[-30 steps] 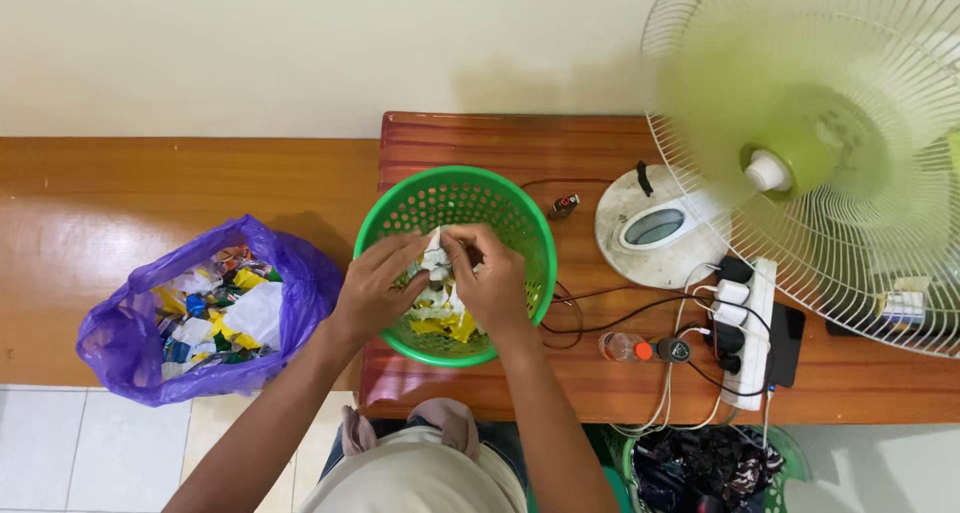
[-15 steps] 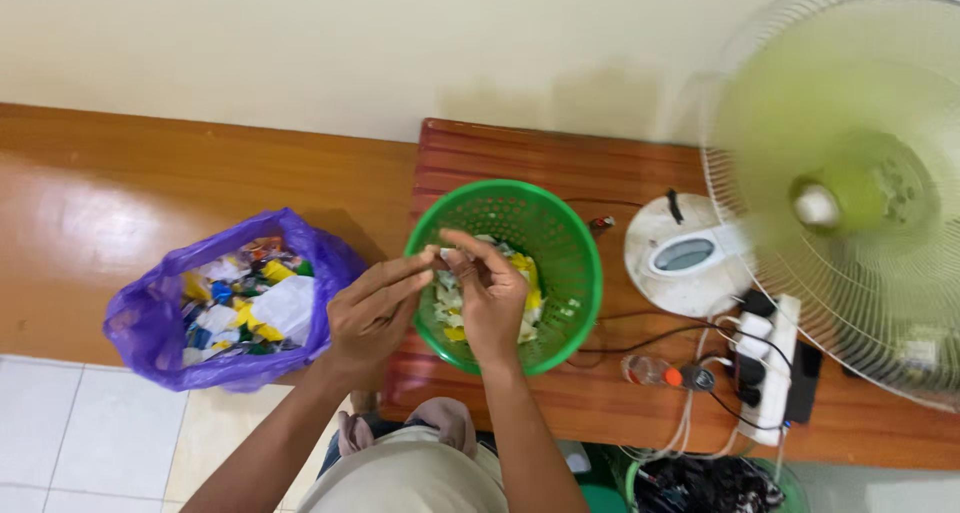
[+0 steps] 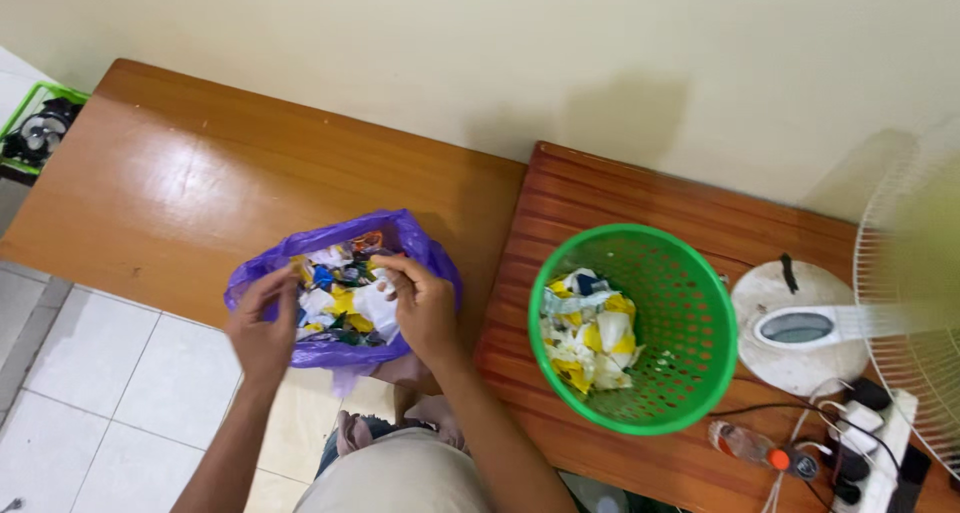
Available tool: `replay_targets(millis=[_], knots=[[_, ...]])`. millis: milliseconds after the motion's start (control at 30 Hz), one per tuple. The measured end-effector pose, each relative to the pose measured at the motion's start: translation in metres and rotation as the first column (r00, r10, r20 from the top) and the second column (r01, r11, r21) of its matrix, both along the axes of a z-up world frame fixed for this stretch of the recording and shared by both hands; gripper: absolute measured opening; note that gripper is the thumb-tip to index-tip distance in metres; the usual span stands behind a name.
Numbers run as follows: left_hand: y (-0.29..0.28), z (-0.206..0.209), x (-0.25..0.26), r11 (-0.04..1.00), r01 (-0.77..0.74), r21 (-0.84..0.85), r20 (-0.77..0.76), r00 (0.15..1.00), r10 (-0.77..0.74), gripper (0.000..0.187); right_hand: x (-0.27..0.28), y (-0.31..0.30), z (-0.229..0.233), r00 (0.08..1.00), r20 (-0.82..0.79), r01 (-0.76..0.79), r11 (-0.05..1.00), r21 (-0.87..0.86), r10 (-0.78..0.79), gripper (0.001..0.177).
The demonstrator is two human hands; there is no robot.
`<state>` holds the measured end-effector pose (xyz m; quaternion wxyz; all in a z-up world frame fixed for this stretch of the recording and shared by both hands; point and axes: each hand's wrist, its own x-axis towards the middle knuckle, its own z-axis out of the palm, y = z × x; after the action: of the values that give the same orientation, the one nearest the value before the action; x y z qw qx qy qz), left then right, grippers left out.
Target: The person sorts small pieces of trash from a green basket into a purple plastic bag. They repeatedly pick up items from the basket and place them into the bag, occasionally adjusting the bag's opening.
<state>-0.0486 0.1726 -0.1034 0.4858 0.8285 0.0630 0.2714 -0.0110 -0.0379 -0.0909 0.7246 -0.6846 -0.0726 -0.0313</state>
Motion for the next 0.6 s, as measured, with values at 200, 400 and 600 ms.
replay_targets(millis=[200, 400, 600], knots=[[0.114, -0.081, -0.008, 0.875, -0.168, 0.454, -0.133, 0.958, 0.253, 0.037, 0.038, 0.042, -0.089, 0.974, 0.099, -0.145, 0.899, -0.413, 0.203, 0.052], [0.131, -0.159, 0.013, 0.848, 0.208, 0.487, -0.638, 0.748, 0.182, 0.08, 0.046, 0.043, -0.182, 0.875, -0.461, -0.479, 0.393, -0.785, 0.148, 0.104], [0.145, -0.146, 0.056, 0.796, 0.318, 0.516, -0.675, 0.723, 0.149, 0.107, 0.065, 0.022, -0.216, 0.796, -0.603, -0.55, 0.348, -0.76, -0.059, 0.105]])
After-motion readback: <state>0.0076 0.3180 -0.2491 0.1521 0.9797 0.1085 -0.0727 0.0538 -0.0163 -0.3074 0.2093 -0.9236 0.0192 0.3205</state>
